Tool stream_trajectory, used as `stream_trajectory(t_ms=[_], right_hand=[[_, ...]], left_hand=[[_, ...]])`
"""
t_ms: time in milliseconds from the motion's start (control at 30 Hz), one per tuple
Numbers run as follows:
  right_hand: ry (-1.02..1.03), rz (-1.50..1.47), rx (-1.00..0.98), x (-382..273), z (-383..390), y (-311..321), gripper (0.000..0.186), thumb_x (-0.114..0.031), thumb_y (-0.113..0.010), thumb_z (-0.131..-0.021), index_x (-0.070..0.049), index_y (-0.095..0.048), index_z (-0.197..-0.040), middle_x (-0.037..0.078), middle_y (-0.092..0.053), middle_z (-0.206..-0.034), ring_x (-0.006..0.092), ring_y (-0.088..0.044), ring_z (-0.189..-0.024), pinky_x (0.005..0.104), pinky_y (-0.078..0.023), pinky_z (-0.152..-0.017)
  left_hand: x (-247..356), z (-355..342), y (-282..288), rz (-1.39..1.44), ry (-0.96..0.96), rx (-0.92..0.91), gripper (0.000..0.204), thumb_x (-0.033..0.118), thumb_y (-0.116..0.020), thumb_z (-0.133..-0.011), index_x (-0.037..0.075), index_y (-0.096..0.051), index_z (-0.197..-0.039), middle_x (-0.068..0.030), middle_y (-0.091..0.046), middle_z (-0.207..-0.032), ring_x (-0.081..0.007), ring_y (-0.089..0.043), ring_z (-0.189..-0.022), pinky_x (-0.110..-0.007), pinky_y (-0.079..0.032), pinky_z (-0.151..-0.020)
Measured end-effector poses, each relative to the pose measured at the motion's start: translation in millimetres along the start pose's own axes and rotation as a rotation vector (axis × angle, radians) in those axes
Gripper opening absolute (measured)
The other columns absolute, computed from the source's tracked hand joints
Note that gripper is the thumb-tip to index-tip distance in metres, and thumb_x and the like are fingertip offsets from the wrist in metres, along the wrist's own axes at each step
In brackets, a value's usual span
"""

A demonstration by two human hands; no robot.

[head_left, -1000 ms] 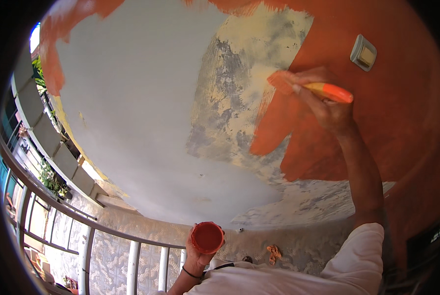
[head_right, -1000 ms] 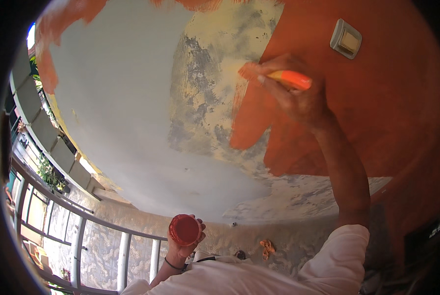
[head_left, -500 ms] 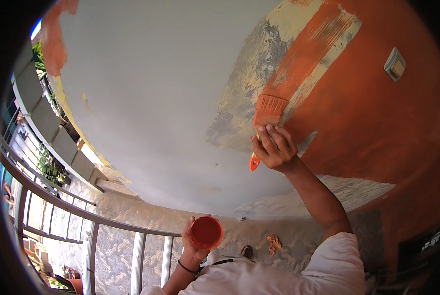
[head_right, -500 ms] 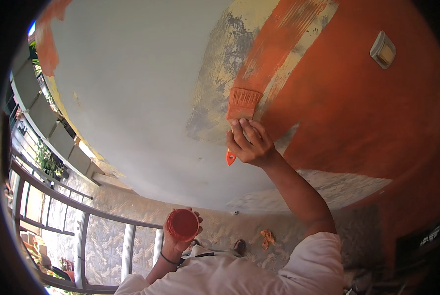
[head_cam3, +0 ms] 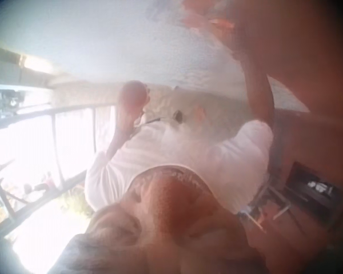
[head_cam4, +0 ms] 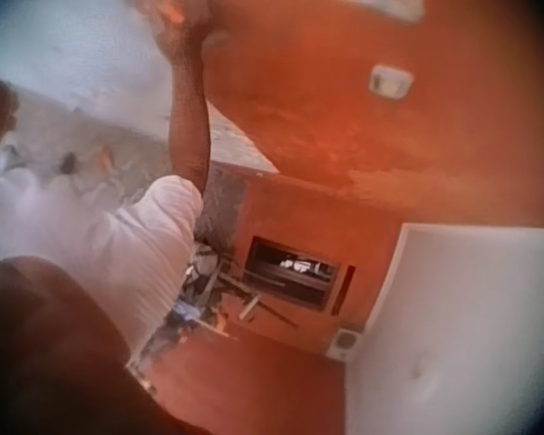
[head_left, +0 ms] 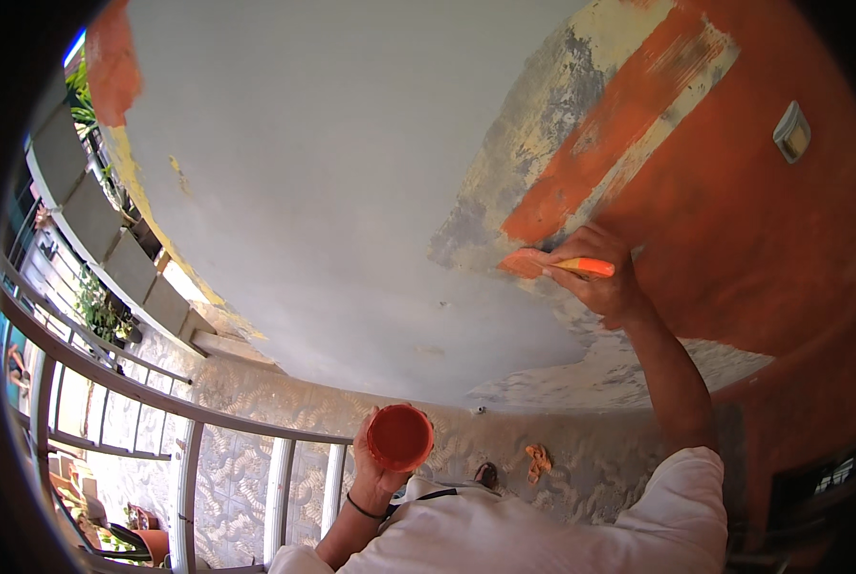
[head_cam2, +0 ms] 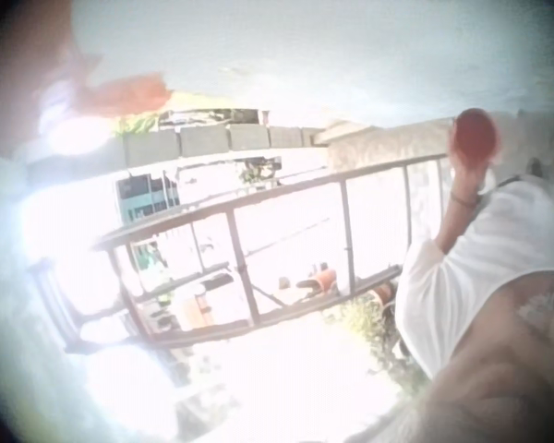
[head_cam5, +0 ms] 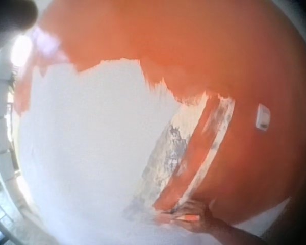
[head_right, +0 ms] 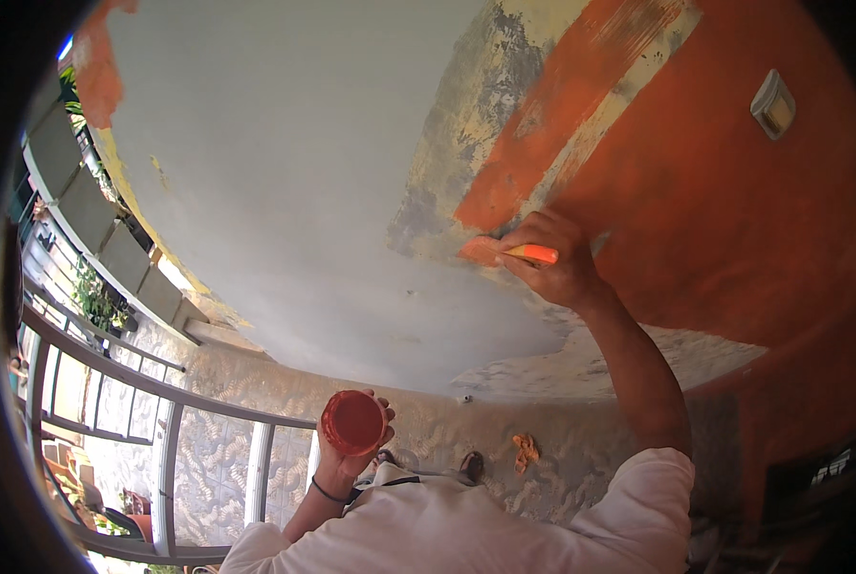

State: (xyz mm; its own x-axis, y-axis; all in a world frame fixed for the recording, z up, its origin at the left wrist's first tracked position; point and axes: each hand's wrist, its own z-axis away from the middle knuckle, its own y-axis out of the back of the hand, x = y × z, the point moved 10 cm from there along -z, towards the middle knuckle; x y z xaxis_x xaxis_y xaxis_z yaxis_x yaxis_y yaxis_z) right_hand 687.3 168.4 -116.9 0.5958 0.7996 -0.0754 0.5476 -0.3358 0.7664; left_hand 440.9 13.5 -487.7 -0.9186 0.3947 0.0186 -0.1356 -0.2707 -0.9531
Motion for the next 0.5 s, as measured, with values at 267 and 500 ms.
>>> stream_trajectory(t_ms=[267,500], right_hand=[[0.037,-0.060,0.002,1,-45,68,0.020,-0.002,-0.091,-0.080,-0.009,-0.077,-0.092,0.002,-0.072,-0.086,0.0192,-0.067,-0.080,0.0342,-0.054,-0.071],[-0.104,-0.180,0.021,13,-66,113,0.017,0.000,-0.088,-0.083,-0.006,-0.076,-0.092,0.004,-0.071,-0.089,0.0148,-0.069,-0.085,0.0319,-0.054,-0.074]], left_hand=[[-10,-8,-25,0.063,0.033,-0.105,0.056,0.049,-0.057,-0.109,-0.001,-0.068,-0.132,-0.0251,-0.071,-0.130,-0.0430,-0.069,-0.121,-0.056,-0.061,-0.101],[-17,-11,-35,-0.001,-0.016,-0.038,0.054,0.044,-0.062,-0.103,-0.001,-0.066,-0.132,-0.0216,-0.065,-0.128,-0.0382,-0.062,-0.118,-0.048,-0.058,-0.082]])
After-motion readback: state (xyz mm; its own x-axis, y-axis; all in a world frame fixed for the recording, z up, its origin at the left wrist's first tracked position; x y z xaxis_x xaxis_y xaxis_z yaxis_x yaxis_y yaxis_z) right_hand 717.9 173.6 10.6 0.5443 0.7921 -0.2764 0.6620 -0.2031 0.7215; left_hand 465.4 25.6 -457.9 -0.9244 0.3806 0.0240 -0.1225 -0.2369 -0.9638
